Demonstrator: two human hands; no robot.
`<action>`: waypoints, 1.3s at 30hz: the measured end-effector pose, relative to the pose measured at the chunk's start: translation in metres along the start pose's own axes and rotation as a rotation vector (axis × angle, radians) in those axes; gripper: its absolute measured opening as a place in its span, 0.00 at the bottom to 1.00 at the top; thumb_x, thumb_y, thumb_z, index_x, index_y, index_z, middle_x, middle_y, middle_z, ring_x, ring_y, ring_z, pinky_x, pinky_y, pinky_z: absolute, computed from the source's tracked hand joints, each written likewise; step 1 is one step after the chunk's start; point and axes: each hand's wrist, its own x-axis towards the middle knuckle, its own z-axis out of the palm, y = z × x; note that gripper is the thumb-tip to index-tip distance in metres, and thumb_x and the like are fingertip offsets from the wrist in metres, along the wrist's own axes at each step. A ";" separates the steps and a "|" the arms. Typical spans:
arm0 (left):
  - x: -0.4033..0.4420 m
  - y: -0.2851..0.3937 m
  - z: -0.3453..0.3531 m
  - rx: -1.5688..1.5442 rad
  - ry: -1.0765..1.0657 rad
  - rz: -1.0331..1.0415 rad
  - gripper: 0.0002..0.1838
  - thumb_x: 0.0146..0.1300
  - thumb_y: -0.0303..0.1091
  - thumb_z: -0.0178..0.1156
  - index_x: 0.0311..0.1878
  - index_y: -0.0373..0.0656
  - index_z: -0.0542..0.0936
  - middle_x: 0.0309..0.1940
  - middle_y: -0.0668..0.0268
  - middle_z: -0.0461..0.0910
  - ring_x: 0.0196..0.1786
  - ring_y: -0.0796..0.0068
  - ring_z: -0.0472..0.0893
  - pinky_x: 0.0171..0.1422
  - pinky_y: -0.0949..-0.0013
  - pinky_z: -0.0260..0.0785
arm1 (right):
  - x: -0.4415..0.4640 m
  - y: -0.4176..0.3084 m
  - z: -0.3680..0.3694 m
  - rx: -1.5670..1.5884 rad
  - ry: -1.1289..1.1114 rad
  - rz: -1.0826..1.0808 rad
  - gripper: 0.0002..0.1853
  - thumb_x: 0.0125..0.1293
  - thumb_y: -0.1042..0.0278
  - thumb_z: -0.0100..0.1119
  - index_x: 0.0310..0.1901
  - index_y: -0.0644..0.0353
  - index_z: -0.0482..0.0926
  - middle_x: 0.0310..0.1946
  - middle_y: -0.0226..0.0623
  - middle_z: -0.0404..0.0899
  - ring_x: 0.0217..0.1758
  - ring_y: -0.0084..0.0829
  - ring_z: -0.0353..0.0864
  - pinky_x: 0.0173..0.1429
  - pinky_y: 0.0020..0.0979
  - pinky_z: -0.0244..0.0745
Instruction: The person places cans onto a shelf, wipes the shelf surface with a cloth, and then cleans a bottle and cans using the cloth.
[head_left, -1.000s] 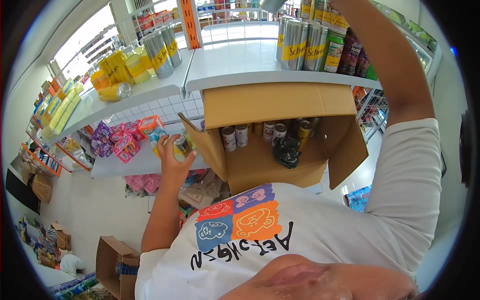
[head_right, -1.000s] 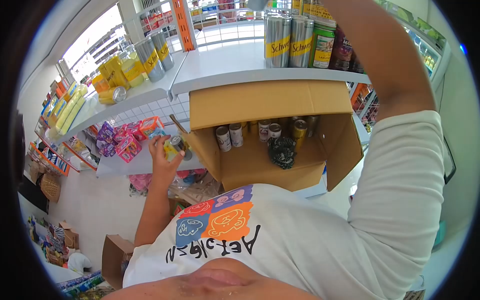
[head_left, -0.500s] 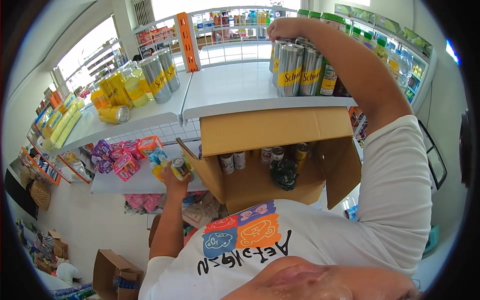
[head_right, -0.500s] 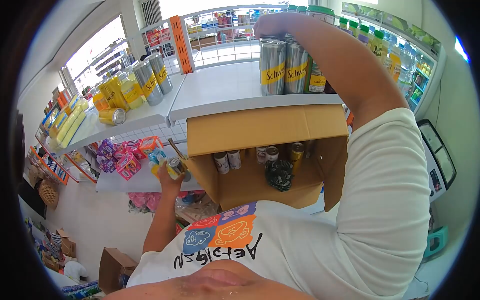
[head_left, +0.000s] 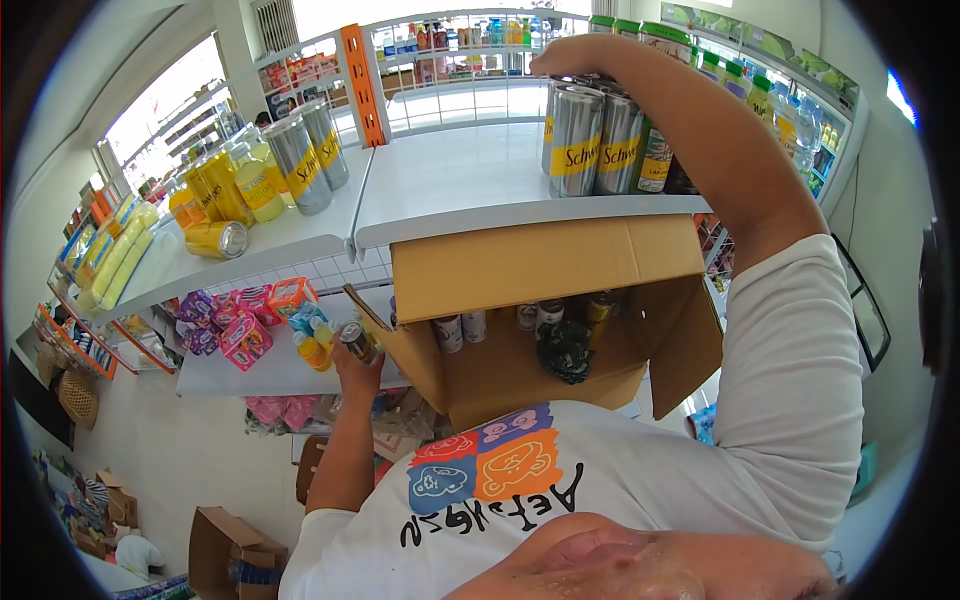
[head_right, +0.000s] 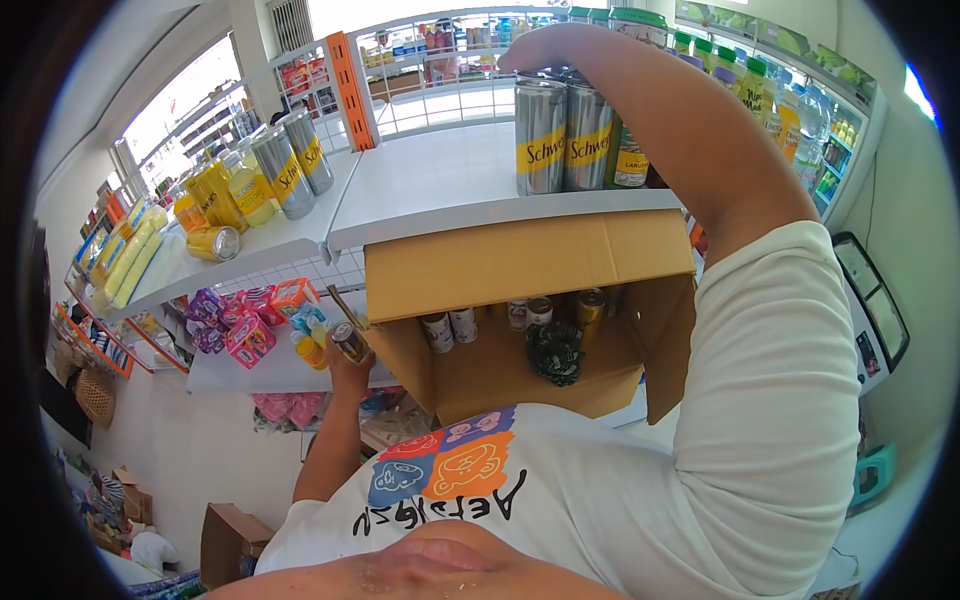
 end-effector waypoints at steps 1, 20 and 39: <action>0.002 -0.001 0.002 0.000 -0.002 0.000 0.53 0.46 0.32 0.77 0.72 0.31 0.55 0.64 0.42 0.65 0.68 0.40 0.64 0.73 0.50 0.58 | 0.000 -0.001 0.002 0.000 -0.001 0.001 0.34 0.70 0.36 0.43 0.48 0.64 0.85 0.51 0.51 0.83 0.53 0.45 0.81 0.61 0.49 0.70; -0.005 -0.002 -0.008 -0.303 0.131 -0.077 0.33 0.63 0.31 0.68 0.66 0.33 0.64 0.55 0.51 0.76 0.56 0.59 0.79 0.59 0.60 0.72 | -0.048 -0.022 -0.057 0.139 -0.307 0.026 0.32 0.62 0.39 0.57 0.58 0.56 0.80 0.59 0.45 0.78 0.61 0.42 0.77 0.61 0.44 0.73; -0.034 0.119 -0.123 -0.820 0.184 0.150 0.31 0.67 0.34 0.59 0.70 0.38 0.60 0.59 0.60 0.70 0.60 0.70 0.72 0.68 0.65 0.62 | -0.043 -0.019 -0.032 -0.050 -0.192 -0.152 0.28 0.69 0.44 0.57 0.61 0.57 0.79 0.59 0.43 0.80 0.62 0.39 0.77 0.67 0.39 0.69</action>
